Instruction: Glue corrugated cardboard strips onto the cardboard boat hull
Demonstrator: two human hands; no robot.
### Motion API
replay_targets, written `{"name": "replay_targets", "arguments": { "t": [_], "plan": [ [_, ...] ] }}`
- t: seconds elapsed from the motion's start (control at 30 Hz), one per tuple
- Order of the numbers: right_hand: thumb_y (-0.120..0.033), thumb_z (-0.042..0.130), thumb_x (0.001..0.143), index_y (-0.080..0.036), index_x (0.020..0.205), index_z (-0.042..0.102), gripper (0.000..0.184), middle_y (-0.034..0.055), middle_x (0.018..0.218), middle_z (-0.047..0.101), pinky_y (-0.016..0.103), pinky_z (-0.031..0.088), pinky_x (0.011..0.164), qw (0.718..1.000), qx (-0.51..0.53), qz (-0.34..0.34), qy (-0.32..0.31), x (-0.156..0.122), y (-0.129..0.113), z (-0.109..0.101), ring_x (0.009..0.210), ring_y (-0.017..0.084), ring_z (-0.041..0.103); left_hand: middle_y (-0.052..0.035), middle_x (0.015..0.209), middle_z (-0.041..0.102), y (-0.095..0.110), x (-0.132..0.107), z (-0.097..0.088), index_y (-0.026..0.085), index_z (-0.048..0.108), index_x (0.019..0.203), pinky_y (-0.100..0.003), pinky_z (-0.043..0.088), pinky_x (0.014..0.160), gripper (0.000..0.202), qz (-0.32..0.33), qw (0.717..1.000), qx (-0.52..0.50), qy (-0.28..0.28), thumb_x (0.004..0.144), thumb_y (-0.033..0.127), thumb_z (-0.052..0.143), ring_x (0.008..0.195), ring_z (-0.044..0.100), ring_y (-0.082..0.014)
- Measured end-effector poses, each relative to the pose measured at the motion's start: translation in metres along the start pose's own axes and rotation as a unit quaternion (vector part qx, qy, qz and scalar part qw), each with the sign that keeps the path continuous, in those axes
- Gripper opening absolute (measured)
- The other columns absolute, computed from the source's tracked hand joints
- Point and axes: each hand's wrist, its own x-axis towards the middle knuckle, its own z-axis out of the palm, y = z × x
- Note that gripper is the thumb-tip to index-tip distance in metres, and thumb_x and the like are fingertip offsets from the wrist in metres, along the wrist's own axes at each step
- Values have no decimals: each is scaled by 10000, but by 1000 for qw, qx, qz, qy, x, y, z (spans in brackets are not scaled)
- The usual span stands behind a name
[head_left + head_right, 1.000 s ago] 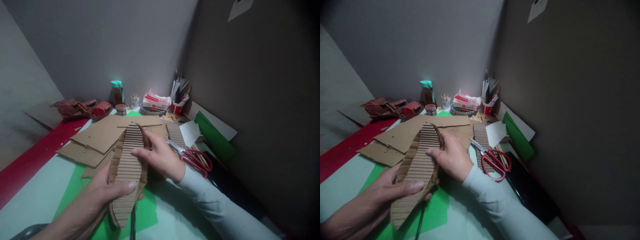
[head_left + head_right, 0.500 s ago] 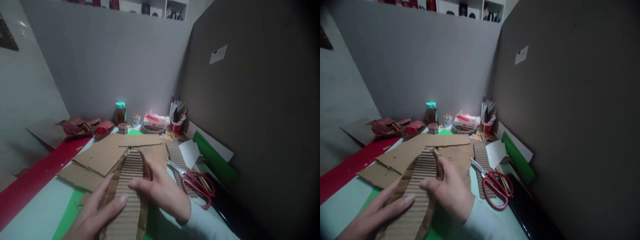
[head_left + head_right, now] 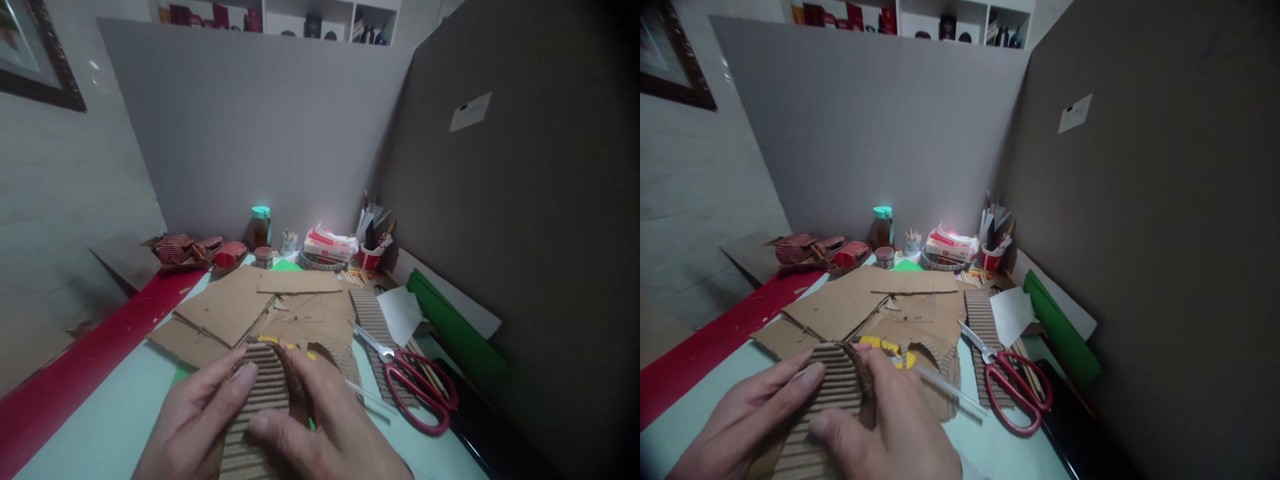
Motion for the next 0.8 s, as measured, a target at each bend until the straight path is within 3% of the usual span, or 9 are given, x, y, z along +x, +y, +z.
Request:
{"name": "replay_targets", "arguments": {
  "t": [0.07,0.17,0.27,0.37,0.47,0.53,0.6,0.7,0.8],
  "plan": [
    [-502,646,794,-339,1234,616,470,62,1155,672,454,474,897,999,-13,-17,27,0,2,2,1092,329,586,29,1093,758,-2,1,-1,313,737,1046,-229,542,854,391,15,999,28,7,734,548,741,1137,615,-257],
    [-439,510,897,-314,1181,638,335,51,1069,700,420,469,855,998,-50,-41,20,2,0,0,1007,291,618,30,1133,747,-4,-1,-1,358,742,1014,-313,512,948,309,13,999,33,16,756,527,725,1189,589,-286],
    [-379,430,933,-232,1198,613,354,83,1052,694,389,476,810,994,-76,-80,-18,4,-5,-1,941,261,637,36,1182,730,-4,-2,2,375,745,993,-351,491,997,296,13,999,26,17,735,519,745,1241,556,-303],
    [-382,383,935,-170,1194,595,397,125,1035,682,414,474,776,992,-99,-72,-38,4,-7,-1,908,281,641,-12,1174,736,-5,-2,4,312,730,1050,-394,533,964,395,-18,1000,-1,12,724,534,734,1228,570,-342],
    [-403,460,918,-210,1036,619,277,88,928,678,406,452,693,985,-152,-70,27,2,-7,-3,816,276,623,-49,1238,705,-7,1,2,271,654,1166,-485,464,1053,530,-61,995,11,77,732,571,703,1263,539,-363],
    [-367,535,909,-226,985,600,173,62,920,652,389,454,701,974,-170,-114,94,1,-8,-7,835,256,599,-37,1336,643,-9,2,1,288,594,1229,-506,393,1113,573,-71,992,22,106,748,585,685,1302,501,-352],
    [-295,570,912,-222,1066,585,171,65,982,629,384,471,768,960,-171,-180,126,1,-11,-12,915,243,576,-9,1387,601,-11,3,1,311,609,1213,-475,399,1111,529,-48,997,28,60,762,578,679,1316,482,-345],
    [-183,553,921,-205,1193,585,275,82,1085,613,358,482,849,949,-165,-254,91,2,-15,-16,1007,227,552,57,1343,631,-12,1,4,391,688,1109,-415,376,1124,369,17,997,70,-8,779,555,680,1338,453,-311],
    [-132,526,918,-178,1109,647,231,93,1089,623,331,492,833,938,-177,-287,78,4,-14,-15,987,215,555,42,1321,650,-13,0,3,397,693,1132,-420,339,1161,351,47,992,119,1,817,542,641,1372,414,-301]
  ]
}}
